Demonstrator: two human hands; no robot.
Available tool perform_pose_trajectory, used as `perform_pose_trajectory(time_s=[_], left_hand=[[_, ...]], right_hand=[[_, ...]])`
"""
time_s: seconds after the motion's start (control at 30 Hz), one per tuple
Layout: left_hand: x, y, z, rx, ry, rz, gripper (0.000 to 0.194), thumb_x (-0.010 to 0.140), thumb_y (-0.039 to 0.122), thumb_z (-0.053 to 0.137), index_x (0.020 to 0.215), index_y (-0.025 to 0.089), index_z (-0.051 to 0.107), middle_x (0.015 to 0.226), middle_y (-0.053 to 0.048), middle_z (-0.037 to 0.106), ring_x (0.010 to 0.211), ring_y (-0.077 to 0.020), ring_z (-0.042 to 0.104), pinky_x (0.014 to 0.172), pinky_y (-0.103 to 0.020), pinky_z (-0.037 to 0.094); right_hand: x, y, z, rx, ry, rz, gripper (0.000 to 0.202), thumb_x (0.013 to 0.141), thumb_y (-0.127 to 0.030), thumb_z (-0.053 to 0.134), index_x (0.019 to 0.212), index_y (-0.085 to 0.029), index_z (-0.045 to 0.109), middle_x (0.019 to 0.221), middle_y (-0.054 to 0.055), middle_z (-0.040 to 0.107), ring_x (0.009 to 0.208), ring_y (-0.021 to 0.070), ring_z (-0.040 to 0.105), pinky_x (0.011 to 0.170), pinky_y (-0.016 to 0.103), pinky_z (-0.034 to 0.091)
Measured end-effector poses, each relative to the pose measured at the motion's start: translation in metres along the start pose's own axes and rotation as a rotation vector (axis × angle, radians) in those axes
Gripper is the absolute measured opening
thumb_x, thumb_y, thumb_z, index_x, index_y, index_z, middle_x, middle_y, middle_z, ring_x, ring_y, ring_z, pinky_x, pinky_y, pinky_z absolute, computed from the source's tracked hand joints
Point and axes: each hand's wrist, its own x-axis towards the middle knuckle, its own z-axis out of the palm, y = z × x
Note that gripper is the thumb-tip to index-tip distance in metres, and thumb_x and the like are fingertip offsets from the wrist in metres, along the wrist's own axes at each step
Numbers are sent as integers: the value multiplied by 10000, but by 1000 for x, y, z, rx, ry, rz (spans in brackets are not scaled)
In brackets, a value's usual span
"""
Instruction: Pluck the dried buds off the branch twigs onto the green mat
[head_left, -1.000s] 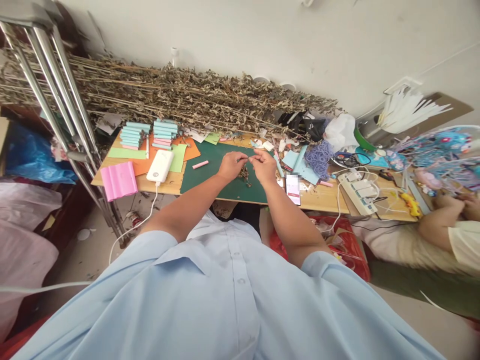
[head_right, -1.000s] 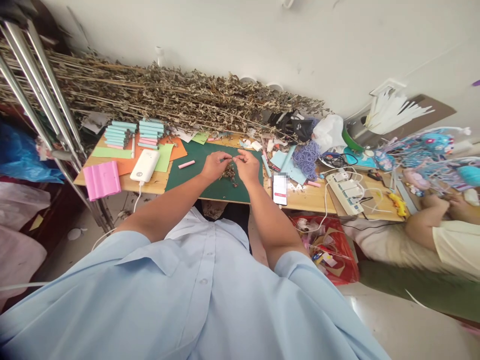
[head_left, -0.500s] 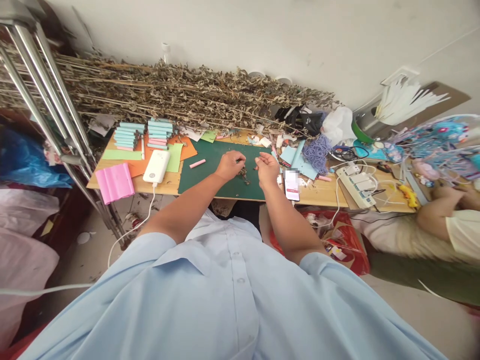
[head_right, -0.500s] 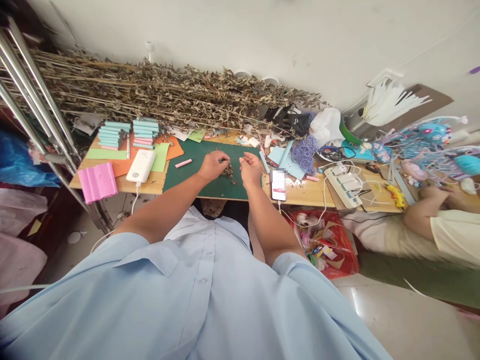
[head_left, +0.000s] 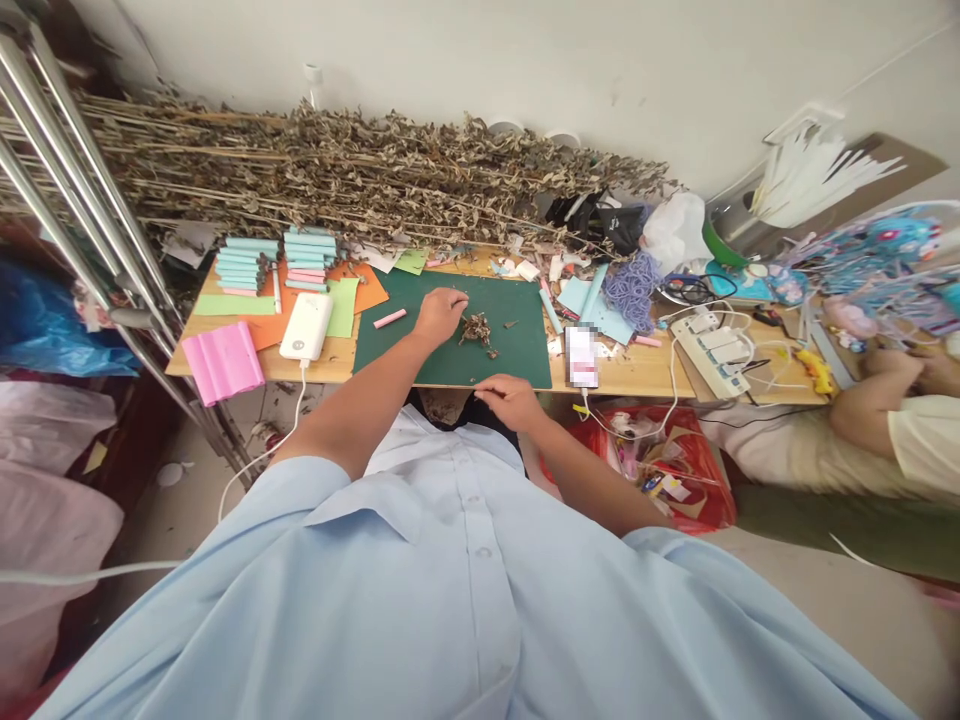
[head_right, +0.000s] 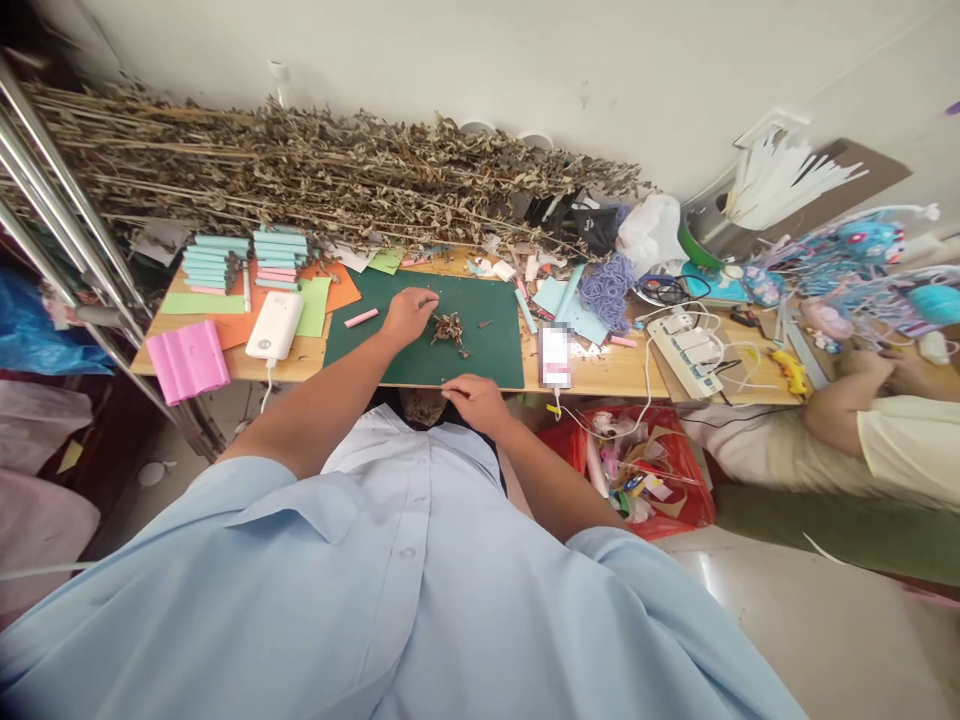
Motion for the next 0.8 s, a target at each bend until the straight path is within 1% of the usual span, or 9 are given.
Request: perform_pose_trajectory(time_s=[0.07, 0.17, 0.23, 0.33, 0.4, 0.5, 0.57, 0.67, 0.8], left_hand=[[-4, -3, 2, 9, -10, 14, 194, 956, 179, 620, 930, 214, 810, 1084, -93, 805, 1125, -281, 713, 1074, -414, 539], [-15, 2, 3, -2, 45, 76, 234, 994, 223, 599, 1069, 209, 819, 1204, -109, 794, 1214, -270, 697, 1144, -424, 502], [-24, 8, 2, 18, 35, 152, 250, 985, 259, 638, 1162, 225, 811, 1285, -105, 776, 1282, -276, 667, 1185, -456, 465], [-34, 14, 4, 108, -62, 212, 244, 926, 240, 702, 1137, 256, 824, 1322, -87, 765, 1313, -311, 632, 1172, -515, 450], [-38, 14, 8, 154, -80, 188, 227, 904, 198, 694, 1075, 249, 834, 1262, -91, 784, 1257, -323, 645, 1124, -521, 471], [-39, 10, 13, 161, -40, 152, 208, 899, 161, 658, 992, 232, 831, 1097, -97, 808, 1134, -310, 669, 1059, -502, 499], [-40, 6, 15, 147, -21, 153, 197, 905, 151, 641, 935, 224, 821, 1017, -95, 804, 1084, -298, 674, 1035, -486, 510], [-40, 2, 16, 139, -11, 143, 193, 909, 136, 626, 865, 209, 799, 953, -98, 787, 1042, -290, 674, 1011, -467, 518], [-41, -1, 16, 123, 3, 114, 194, 902, 106, 615, 843, 198, 775, 932, -96, 775, 1017, -280, 671, 1001, -447, 523]], right_hand=[[-6, 4, 10, -35, -50, -54, 219, 887, -482, 732, 846, -293, 835, 999, 59, 811, 964, 254, 764, 965, 433, 604], [1, 10, 12, -68, -16, -64, 197, 901, -448, 726, 869, -292, 842, 1043, 61, 817, 1019, 258, 761, 1014, 436, 589], [14, 14, 5, -96, 76, -39, 205, 920, -423, 693, 926, -285, 844, 1038, 59, 820, 1005, 252, 755, 1010, 428, 586], [45, 22, -8, -148, 255, 69, 249, 921, -400, 658, 1015, -253, 836, 1080, 68, 817, 938, 243, 736, 986, 418, 583], [68, 29, -14, -153, 297, 139, 311, 883, -351, 675, 1135, -232, 813, 1146, 73, 803, 818, 212, 704, 942, 409, 591], [99, 39, -13, -141, 275, 196, 470, 835, -298, 714, 1299, -230, 751, 1208, 64, 780, 699, 172, 652, 873, 400, 594], [112, 45, -9, -155, 259, 192, 456, 819, -280, 734, 1272, -230, 759, 1139, 52, 789, 738, 186, 666, 885, 400, 583], [120, 51, -2, -178, 286, 165, 313, 802, -272, 748, 1107, -226, 802, 1002, 41, 792, 855, 220, 693, 921, 396, 567], [118, 59, -1, -73, 344, 206, 371, 797, -339, 743, 1144, -214, 784, 989, 32, 777, 700, 177, 638, 785, 362, 583]])
